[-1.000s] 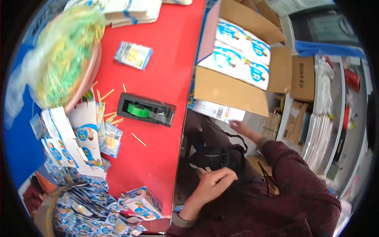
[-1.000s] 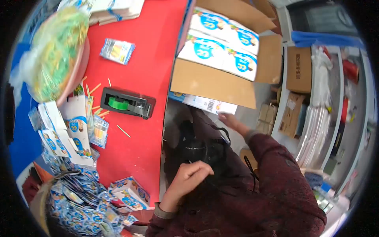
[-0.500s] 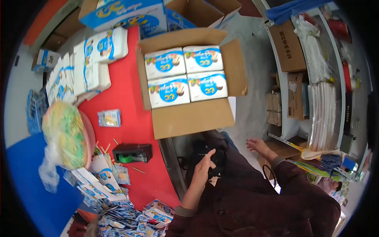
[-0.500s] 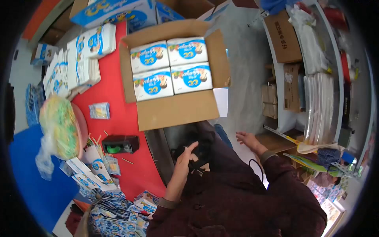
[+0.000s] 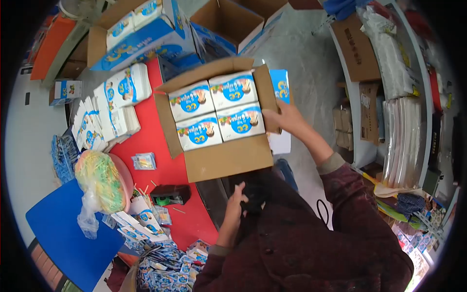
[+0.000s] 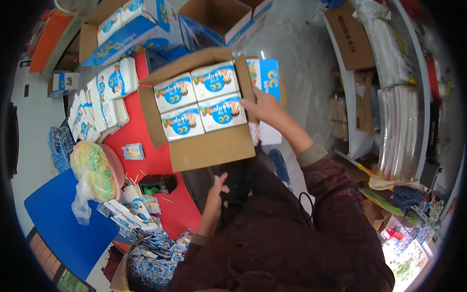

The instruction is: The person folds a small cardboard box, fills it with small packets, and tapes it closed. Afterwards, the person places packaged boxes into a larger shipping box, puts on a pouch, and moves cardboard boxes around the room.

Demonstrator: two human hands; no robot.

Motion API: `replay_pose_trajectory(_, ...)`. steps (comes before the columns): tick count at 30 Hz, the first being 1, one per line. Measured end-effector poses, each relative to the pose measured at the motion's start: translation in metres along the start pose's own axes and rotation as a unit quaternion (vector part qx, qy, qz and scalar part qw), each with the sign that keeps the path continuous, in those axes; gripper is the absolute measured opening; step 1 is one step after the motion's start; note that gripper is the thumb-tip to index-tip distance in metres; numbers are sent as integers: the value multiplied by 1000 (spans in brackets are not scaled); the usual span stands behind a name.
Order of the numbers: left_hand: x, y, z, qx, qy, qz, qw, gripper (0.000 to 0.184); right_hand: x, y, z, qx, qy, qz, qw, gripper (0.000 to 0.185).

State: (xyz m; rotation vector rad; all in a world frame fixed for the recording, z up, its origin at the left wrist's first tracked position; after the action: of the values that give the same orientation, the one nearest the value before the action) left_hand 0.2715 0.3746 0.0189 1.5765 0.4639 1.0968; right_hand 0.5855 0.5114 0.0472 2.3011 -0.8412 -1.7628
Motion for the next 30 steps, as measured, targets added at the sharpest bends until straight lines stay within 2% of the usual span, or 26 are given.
replay_pose_trajectory(2,0,-16,-11,7,24,1,1000,76,26,-16,14,8,14,25,1000,44)
replay_pose_trajectory(4,13,-27,-16,0,31,26,999,79,20,-14,13,46,48,20,998,33)
replay_pose_trajectory(5,11,-33,-17,-3,33,21,999,79,24,-14,19,45,51,25,997,33)
replay_pose_trajectory(7,18,-46,-15,-41,68,59,995,70,25,-17,24,66,100,24,993,30)
replay_pose_trajectory(10,38,-52,-15,-45,55,73,995,61,11,-16,36,60,153,44,985,26)
replay_pose_trajectory(14,41,-61,-17,-91,41,77,992,55,9,-12,33,84,164,40,982,28)
replay_pose_trajectory(17,48,-62,-10,-99,73,69,990,52,6,-17,46,66,211,44,974,26)
replay_pose_trajectory(20,56,-58,-11,-98,111,79,986,46,2,-18,58,80,199,56,975,25)
replay_pose_trajectory(22,65,-48,-10,-73,118,48,989,36,2,-19,53,89,188,47,977,26)
replay_pose_trajectory(25,58,-57,-7,-100,159,49,981,32,5,-18,49,66,186,42,979,27)
replay_pose_trajectory(28,51,-59,-7,-49,171,25,984,33,4,-21,50,53,173,33,983,25)
replay_pose_trajectory(30,57,-53,2,-49,150,35,987,36,7,-21,54,20,157,41,987,23)
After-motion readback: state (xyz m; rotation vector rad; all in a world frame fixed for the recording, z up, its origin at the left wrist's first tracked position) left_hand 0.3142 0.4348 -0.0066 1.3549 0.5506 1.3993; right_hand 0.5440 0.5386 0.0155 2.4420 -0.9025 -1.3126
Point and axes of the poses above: each hand's wrist, its own y-axis away from the middle knuckle, its own z-axis out of the palm, x = y × z, the point moved 9 cm from there along -y, towards the middle knuckle, and after that the axes turned 14 degrees about -y, right-handed, at the moved point
